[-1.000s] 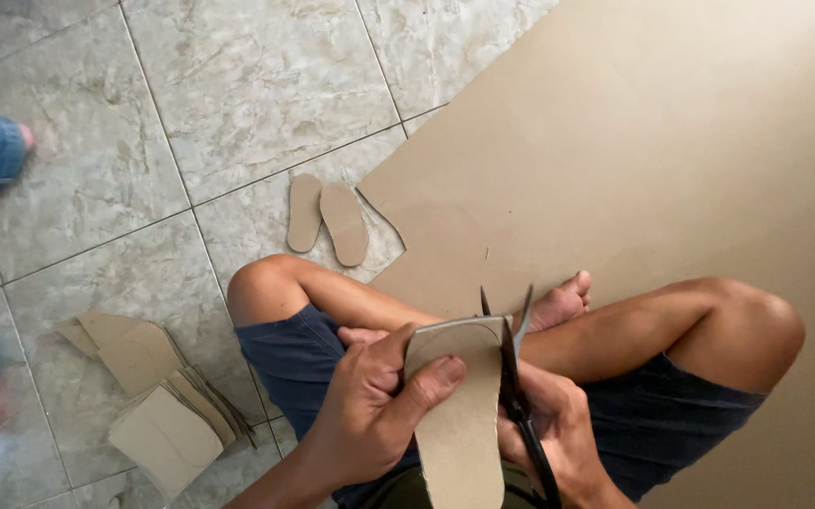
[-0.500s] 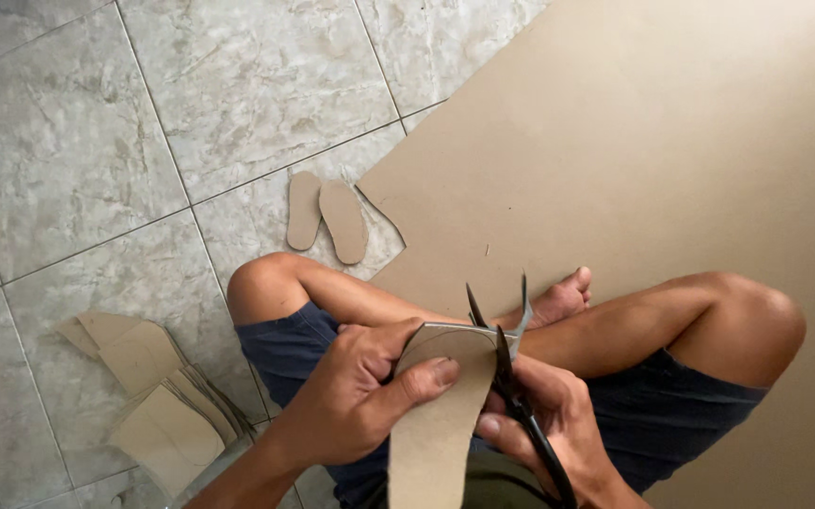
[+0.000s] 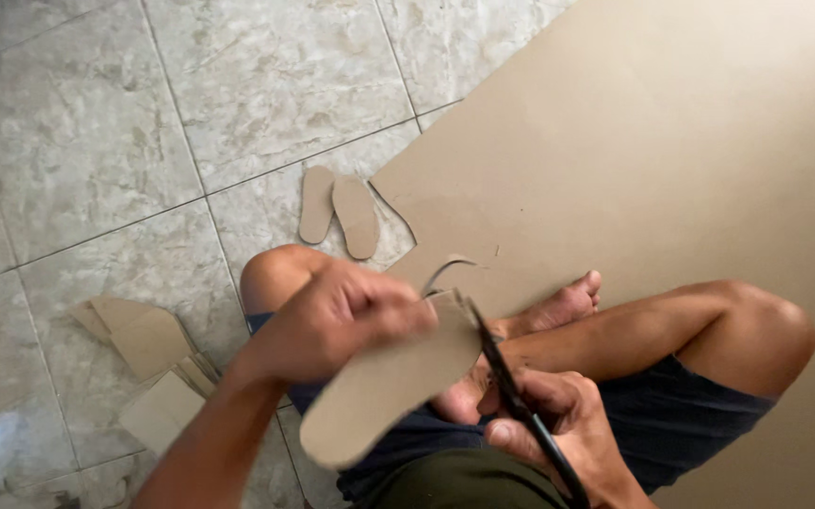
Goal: The person sits on the floor and cuts sandal insole shapes out of a large tan sheet using scissors, following drawn outlines. They trim the edges of each cut sole, set finished soles on the sheet, and repeat the cutting on additional outlined shapes.
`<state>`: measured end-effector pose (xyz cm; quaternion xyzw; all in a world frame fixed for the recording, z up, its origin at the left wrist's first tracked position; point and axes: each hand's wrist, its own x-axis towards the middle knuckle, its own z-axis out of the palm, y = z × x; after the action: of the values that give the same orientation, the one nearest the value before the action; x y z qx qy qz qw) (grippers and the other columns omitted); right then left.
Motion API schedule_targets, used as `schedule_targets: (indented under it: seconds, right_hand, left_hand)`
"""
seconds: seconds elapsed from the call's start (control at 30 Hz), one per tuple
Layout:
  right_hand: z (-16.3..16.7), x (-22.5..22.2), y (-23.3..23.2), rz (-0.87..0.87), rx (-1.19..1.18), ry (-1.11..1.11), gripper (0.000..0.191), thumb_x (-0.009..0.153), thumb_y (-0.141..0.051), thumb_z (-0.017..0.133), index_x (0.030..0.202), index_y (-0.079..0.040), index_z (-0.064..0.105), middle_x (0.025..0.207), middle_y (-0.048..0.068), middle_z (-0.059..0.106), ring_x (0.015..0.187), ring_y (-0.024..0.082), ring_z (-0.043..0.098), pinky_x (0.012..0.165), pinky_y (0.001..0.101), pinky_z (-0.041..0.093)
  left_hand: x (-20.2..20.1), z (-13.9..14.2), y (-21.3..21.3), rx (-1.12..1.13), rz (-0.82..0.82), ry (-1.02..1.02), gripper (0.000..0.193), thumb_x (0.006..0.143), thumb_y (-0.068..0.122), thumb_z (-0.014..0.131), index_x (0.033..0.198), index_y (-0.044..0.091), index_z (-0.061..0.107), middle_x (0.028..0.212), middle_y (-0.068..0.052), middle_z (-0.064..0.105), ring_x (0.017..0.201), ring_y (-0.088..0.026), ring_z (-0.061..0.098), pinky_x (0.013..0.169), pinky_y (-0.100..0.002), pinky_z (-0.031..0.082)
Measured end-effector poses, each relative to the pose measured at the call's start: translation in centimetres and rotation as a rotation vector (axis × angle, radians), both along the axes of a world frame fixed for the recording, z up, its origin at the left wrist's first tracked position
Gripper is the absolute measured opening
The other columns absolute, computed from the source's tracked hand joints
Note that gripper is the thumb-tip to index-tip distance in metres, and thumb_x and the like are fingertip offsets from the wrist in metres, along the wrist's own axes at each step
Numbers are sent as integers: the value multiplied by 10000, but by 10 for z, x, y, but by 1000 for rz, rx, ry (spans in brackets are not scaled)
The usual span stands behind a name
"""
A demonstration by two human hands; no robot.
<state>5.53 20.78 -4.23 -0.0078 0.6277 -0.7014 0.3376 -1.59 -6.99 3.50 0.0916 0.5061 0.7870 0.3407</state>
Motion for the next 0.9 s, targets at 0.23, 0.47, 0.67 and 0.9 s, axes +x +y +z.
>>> schedule_targets:
  seconds: [0.23,0.47,0.67,0.9]
  right_hand:
    - [-35,-29,-19,-127,-11,12,535,680,-303,854,1109,-5,741,742,29,709,631,120,616,552,275,459]
    - [-22,-97,-135,54,2,116,499,687,-274,881,1055,32,738,750,71,709,649,149,642,607,304,471]
    - [-26,-106,-207,248,-10,154,473,694,-249,904,1008,64,736,757,107,708,664,174,664,654,328,482]
    - [2,-109,-267,362,-25,250,452,701,-219,931,953,100,734,765,149,707,682,204,690,710,357,494]
  left_hand:
    - [67,-26,55,-24,536,-60,287,943,169,739,1176,39,635,980,-72,667,917,-170,635,821,-332,525]
    - [78,2,31,33,1271,1,319,865,198,789,1099,20,666,848,-92,656,753,-189,604,677,-351,483]
    - [77,43,2,132,1737,154,350,798,223,831,1033,3,693,735,-109,646,612,-206,577,553,-367,447]
    - [94,71,-32,203,1803,151,372,772,247,846,1012,-8,719,660,-138,646,516,-233,567,485,-386,435]
